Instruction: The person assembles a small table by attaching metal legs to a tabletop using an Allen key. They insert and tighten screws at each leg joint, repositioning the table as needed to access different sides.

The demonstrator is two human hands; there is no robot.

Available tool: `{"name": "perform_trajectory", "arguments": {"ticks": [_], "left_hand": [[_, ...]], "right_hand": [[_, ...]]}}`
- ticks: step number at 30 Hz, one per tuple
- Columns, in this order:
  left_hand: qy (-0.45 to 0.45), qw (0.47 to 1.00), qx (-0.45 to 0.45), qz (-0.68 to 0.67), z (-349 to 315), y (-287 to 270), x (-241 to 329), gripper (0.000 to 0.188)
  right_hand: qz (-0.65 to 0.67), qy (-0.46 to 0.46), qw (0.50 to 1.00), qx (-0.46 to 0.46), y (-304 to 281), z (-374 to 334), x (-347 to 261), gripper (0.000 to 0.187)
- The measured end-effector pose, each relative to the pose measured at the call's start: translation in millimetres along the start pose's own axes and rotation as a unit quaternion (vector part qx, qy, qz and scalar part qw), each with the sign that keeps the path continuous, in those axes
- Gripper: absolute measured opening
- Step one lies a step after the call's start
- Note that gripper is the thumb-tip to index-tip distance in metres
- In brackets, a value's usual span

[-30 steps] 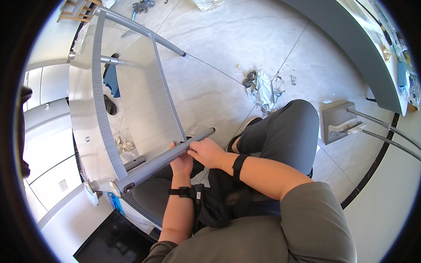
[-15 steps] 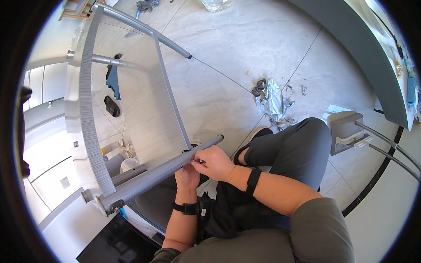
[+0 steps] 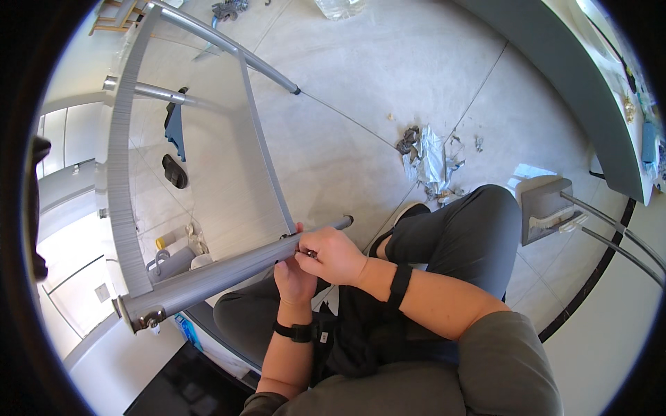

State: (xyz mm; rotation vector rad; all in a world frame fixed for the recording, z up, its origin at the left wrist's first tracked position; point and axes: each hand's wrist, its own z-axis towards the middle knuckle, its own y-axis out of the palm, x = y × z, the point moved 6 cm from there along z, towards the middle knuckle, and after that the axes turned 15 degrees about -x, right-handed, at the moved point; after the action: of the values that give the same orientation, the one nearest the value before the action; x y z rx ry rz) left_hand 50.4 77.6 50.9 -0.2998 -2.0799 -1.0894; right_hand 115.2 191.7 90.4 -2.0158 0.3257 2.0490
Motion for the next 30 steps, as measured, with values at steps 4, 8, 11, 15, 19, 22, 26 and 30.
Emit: {"name": "perform_trajectory", "arguments": {"ticks": [4, 8, 11, 15, 19, 22, 26, 30], "left_hand": [[0.030, 0.997, -0.074, -0.021, -1.9, 2.4, 3.1, 0.063], [0.063, 0.993, -0.078, -0.062, -2.2, 1.6, 5.6, 0.050], [0.090, 0.992, -0.091, -0.024, -3.1, -3.5, 2.8, 0.042], [0.091, 0.989, -0.095, -0.071, -5.6, -19.1, -13.5, 0.035], [0.076, 0.992, -0.058, -0.083, -11.2, -33.7, -26.6, 0.030], [0.085, 0.993, -0.043, -0.075, -13.6, -36.0, -28.3, 0.031], [0.093, 0.990, -0.079, -0.074, -16.9, -32.9, -23.6, 0.035], [0.067, 0.993, -0.066, -0.067, -23.6, -32.8, -24.4, 0.038]], "right_hand": [[-0.020, -0.003, 1.000, 0.003, 1.8, -1.1, -6.1, 0.015], [-0.036, 0.046, 0.998, -0.033, 3.3, 1.0, -12.4, 0.017], [-0.085, 0.092, 0.990, -0.071, 6.8, -2.8, -13.6, 0.018], [-0.143, 0.140, 0.976, -0.082, 13.1, -13.5, -9.9, 0.024], [-0.208, 0.153, 0.962, -0.091, 21.4, -25.0, -8.2, 0.028], [-0.231, 0.160, 0.955, -0.098, 26.5, -27.5, -6.8, 0.030], [-0.275, 0.157, 0.943, -0.100, 34.0, -30.2, -11.3, 0.031], [-0.224, 0.155, 0.957, -0.101, 36.5, -34.2, -16.9, 0.032]]}}
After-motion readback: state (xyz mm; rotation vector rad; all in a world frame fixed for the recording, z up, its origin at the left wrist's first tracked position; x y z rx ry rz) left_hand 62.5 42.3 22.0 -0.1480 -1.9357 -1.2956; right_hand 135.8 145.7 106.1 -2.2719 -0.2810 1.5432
